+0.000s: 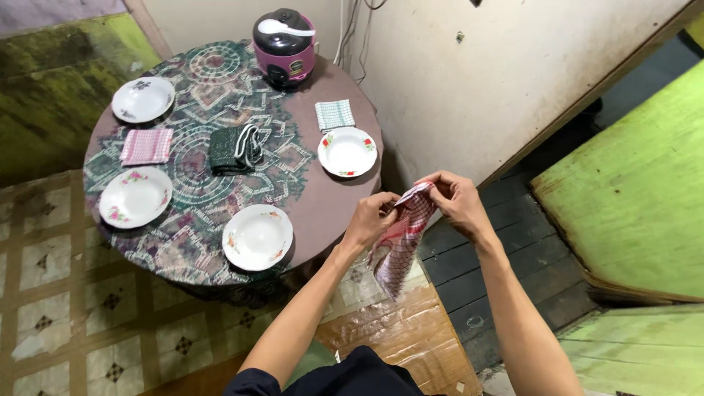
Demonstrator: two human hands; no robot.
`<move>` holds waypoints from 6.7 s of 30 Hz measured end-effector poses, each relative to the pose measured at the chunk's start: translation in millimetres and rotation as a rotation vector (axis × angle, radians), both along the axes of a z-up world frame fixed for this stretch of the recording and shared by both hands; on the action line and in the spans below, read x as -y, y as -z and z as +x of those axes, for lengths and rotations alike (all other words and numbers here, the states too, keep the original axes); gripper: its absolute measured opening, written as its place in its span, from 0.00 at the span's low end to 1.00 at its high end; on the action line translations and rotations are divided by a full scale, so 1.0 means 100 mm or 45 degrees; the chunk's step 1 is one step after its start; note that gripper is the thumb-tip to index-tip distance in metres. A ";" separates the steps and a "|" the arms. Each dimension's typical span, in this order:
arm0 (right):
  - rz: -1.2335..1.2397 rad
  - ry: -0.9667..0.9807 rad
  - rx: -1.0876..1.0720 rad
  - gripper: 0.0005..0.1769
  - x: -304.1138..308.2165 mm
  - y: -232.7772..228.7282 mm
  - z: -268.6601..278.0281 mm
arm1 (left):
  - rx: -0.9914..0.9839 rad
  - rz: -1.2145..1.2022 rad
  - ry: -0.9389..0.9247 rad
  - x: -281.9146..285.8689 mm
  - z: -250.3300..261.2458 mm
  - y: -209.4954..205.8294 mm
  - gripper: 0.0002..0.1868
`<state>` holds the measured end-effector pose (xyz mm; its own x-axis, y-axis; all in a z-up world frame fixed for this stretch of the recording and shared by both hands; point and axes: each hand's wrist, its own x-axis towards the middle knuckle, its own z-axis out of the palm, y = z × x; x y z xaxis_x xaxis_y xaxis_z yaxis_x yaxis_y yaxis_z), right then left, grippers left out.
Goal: Fold the checkered napkins into small squares and place them on the table.
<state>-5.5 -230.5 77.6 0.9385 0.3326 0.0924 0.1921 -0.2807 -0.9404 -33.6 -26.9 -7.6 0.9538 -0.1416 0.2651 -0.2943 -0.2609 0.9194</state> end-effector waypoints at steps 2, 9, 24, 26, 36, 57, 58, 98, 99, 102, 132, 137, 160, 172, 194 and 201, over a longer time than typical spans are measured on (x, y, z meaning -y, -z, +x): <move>0.075 0.078 -0.012 0.09 0.09 -0.09 0.01 | 0.013 0.043 0.062 0.01 0.02 0.13 0.12; 0.382 0.489 0.252 0.06 0.90 0.04 0.20 | -0.048 0.365 0.284 -0.19 0.30 1.01 0.10; 0.723 1.420 0.239 0.06 2.18 0.74 -0.10 | -0.034 0.288 0.050 -1.35 1.05 1.31 0.11; 0.548 1.470 0.297 0.08 2.14 0.89 0.00 | -0.161 0.132 -0.008 -1.42 1.22 1.28 0.10; -0.428 0.748 0.173 0.18 -0.38 0.23 0.36 | 0.060 -0.099 -0.002 -1.30 1.16 -0.20 0.12; -0.211 0.442 0.238 0.09 -2.02 0.18 0.65 | 0.236 -0.143 0.170 -2.05 1.17 -0.51 0.13; -0.212 0.436 0.237 0.09 -2.02 0.17 0.66 | 0.235 -0.143 0.163 -2.06 1.17 -0.51 0.13; 0.047 -0.164 0.214 0.05 -0.84 0.22 0.78 | 0.166 0.064 -0.269 -0.81 0.46 -0.75 0.16; 0.036 -0.178 0.239 0.05 -0.83 0.21 0.75 | 0.104 0.024 -0.281 -0.79 0.44 -0.72 0.15; 0.041 -0.183 0.362 0.05 -0.82 -0.01 0.57 | -0.005 -0.059 -0.287 -0.77 0.42 -0.63 0.11; -0.406 -0.129 0.118 0.20 0.42 0.55 0.61 | -0.033 0.026 -1.043 -1.92 -0.13 -0.24 0.08; -0.253 0.143 -0.030 0.10 0.57 0.77 0.77 | -0.094 -0.035 -1.109 -2.13 -0.22 -0.16 0.07; 0.222 0.338 -0.177 0.09 1.03 0.92 0.98 | 0.102 -0.594 -0.897 -2.63 -0.10 0.20 0.03; 0.378 0.558 0.015 0.06 0.69 1.04 1.29 | 0.510 0.165 -1.239 -3.04 0.02 0.12 0.04; 0.234 0.459 -0.305 0.08 0.00 0.88 1.45 | -0.022 -0.046 -0.797 -4.43 0.52 0.22 0.04; 0.461 0.496 -0.237 0.06 -0.44 0.65 1.30 | 0.132 -0.257 -0.539 -4.76 0.74 0.34 0.01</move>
